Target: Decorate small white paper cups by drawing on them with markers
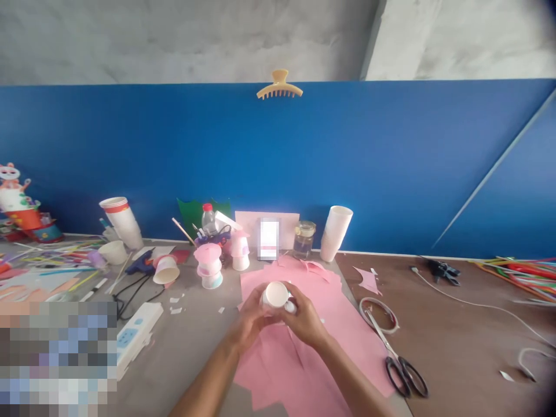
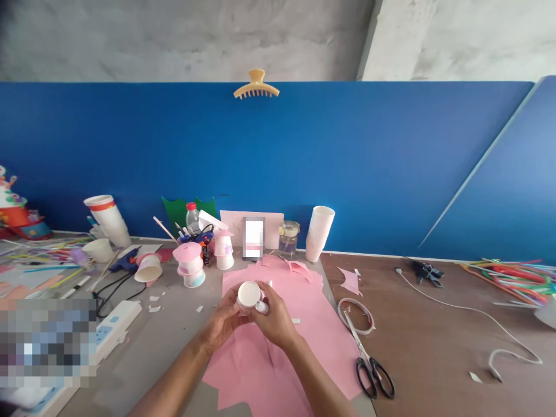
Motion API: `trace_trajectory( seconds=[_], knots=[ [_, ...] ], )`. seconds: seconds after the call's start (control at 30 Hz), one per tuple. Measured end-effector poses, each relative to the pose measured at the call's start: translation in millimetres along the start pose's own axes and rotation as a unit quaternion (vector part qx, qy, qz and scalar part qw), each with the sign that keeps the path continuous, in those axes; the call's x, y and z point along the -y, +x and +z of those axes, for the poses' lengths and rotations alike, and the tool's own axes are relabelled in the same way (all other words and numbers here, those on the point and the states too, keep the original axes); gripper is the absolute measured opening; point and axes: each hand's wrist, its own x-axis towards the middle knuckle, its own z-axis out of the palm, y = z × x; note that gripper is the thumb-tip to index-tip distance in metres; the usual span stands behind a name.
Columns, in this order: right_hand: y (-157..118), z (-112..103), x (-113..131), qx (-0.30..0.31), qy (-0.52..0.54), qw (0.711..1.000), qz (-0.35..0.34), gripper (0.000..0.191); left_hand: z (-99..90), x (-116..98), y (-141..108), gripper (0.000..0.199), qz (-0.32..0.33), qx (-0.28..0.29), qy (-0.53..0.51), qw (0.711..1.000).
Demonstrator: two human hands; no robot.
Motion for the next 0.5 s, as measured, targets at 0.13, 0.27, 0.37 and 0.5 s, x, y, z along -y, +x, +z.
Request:
trace_trajectory(
  seconds=[0.13, 0.27, 0.37, 0.5],
  knots=[
    [-0.9, -6.5, -8.2, -0.029, -0.020, 0.999, 0.005, 0.038, -1.4, 7.5, 0.5, 0.061, 0.094, -0.051, 0.187, 0.977],
    [-5.4, -8.3, -9.5, 0.018, -0.056, 0.998, -0.009, 0.038, -5.5, 15.7, -0.6, 0.065, 0.156, -0.055, 0.280, 0.946],
    [-7.9, -9.0, -9.1, 0.048, -0.055, 0.995, -0.071, 0.037, -9.1, 18.1, -0.9, 0.065, 0.150, -0.084, 0.292, 0.941],
    [-7.8, -13.3, -14.6, -0.029, -0.038, 0.996, -0.081, 0.037, -14.0, 17.9, 3.6, 0.057, 0.135, -0.129, 0.339, 0.922]
  ],
)
